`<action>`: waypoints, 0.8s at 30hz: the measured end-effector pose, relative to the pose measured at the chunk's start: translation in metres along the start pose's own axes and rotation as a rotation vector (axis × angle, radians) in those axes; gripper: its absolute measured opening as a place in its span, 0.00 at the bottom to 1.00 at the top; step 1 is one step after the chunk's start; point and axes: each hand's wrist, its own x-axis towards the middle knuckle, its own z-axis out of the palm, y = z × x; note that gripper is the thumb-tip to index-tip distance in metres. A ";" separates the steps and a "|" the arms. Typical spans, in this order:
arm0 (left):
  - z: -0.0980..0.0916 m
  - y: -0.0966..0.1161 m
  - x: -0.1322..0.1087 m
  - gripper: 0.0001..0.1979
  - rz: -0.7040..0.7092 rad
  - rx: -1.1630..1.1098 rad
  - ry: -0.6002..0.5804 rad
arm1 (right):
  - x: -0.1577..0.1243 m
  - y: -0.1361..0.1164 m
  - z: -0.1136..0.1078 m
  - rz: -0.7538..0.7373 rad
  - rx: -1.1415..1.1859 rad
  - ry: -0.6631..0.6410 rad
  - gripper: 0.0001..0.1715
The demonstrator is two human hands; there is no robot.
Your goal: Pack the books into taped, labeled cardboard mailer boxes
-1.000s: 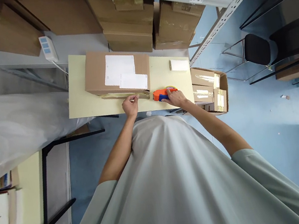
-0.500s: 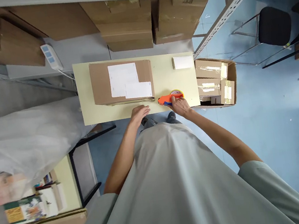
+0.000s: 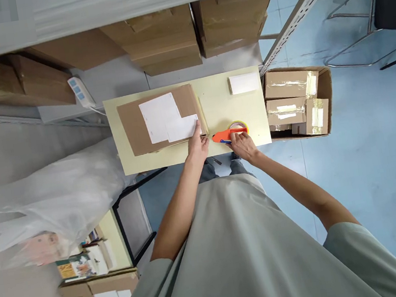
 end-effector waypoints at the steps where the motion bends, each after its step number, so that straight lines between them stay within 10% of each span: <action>1: 0.003 -0.002 0.000 0.15 0.037 0.006 0.026 | 0.001 0.002 0.000 -0.011 0.002 -0.005 0.31; 14: -0.076 0.021 -0.022 0.23 0.197 0.156 -0.114 | 0.011 -0.032 0.005 -0.368 -0.014 -0.117 0.28; 24: -0.066 0.023 -0.013 0.23 0.194 0.204 -0.016 | 0.002 -0.038 0.008 -0.295 0.063 -0.179 0.30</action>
